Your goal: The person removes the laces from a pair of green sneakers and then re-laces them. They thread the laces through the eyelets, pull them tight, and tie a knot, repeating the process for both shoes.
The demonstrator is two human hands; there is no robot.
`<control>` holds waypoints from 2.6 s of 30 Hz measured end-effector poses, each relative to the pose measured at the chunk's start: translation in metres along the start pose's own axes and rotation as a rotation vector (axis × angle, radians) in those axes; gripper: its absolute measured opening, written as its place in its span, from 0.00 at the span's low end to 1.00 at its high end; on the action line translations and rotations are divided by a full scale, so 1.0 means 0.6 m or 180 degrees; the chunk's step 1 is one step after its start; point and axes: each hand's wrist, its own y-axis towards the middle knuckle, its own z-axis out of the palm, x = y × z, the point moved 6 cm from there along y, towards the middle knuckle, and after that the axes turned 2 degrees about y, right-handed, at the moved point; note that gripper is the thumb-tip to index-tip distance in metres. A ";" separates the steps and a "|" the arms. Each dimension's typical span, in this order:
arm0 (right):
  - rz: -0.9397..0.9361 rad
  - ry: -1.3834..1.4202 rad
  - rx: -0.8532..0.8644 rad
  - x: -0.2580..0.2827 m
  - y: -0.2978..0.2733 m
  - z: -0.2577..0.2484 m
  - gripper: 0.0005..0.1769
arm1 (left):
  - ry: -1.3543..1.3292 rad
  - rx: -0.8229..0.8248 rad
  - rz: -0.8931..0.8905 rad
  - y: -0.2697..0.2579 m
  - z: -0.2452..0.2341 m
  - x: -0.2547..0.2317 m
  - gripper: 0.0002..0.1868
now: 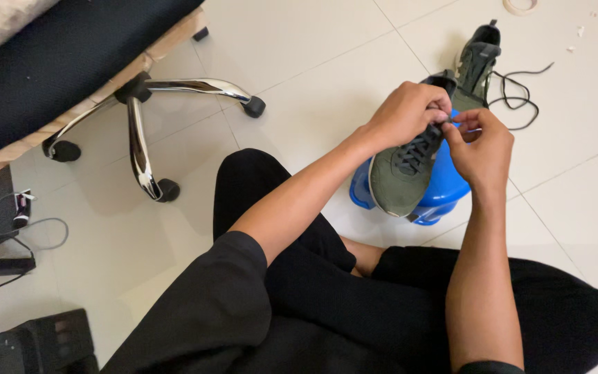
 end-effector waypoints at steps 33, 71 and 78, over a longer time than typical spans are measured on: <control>0.0753 0.1827 -0.0004 -0.089 -0.008 0.023 0.04 | 0.0371 -0.0400 -0.0125 -0.029 0.020 0.003 0.04; 0.0742 0.2203 -0.0134 -0.086 -0.024 0.024 0.04 | -0.0340 0.0521 -0.0747 -0.002 0.025 0.043 0.07; 0.0496 0.1533 0.0031 -0.056 -0.025 0.007 0.08 | -0.0153 0.0564 -0.0692 0.007 0.011 0.034 0.10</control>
